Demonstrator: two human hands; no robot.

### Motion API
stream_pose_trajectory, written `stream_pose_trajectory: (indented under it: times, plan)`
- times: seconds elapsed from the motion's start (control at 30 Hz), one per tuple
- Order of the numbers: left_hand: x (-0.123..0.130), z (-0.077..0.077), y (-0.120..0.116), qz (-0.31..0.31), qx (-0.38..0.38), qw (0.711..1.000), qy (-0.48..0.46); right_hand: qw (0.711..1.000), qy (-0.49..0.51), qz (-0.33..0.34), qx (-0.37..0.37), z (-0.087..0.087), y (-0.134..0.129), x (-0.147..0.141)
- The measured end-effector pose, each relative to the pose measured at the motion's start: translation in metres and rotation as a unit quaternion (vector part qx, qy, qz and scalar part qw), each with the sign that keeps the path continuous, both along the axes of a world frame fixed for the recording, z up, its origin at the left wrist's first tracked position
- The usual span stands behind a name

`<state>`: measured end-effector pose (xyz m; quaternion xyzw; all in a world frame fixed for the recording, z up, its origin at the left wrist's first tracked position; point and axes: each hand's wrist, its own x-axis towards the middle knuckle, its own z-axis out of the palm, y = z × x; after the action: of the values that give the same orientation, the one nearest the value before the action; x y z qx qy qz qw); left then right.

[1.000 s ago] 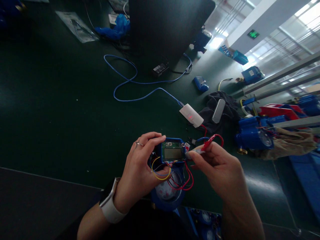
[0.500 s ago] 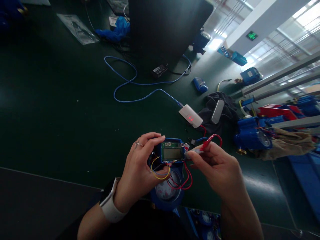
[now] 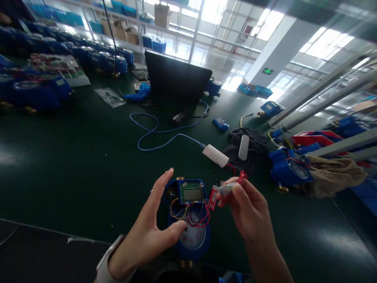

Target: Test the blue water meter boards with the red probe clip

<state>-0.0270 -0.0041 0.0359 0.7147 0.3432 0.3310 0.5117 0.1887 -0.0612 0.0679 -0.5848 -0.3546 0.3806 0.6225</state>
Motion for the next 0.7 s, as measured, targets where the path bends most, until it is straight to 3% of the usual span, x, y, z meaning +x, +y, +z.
stream_pose_trajectory:
  times: [0.17, 0.3, 0.43, 0.57, 0.7]
  plan:
    - [0.013, 0.035, -0.003, 0.039, 0.129, 0.990, 0.029, 0.999, 0.041, 0.022, 0.015, 0.006, -0.005, -0.008]
    - [0.047, 0.057, -0.004, -0.033, 0.213, 0.973, 0.076, 0.998, 0.042, 0.032, 0.039, 0.008, -0.013, -0.009]
    - [0.066, 0.060, -0.008, -0.083, 0.190, 0.977, 0.055, 0.993, 0.073, 0.050, 0.082, 0.004, -0.022, -0.010]
    - [0.064, 0.057, -0.019, -0.089, 0.154, 0.984, 0.001, 0.980, 0.152, 0.085, 0.097, 0.002, -0.025, -0.006]
    - [0.048, 0.054, -0.028, -0.052, 0.144, 0.987, -0.038, 0.974, 0.200, -0.045, 0.097, 0.006, -0.025, 0.011]
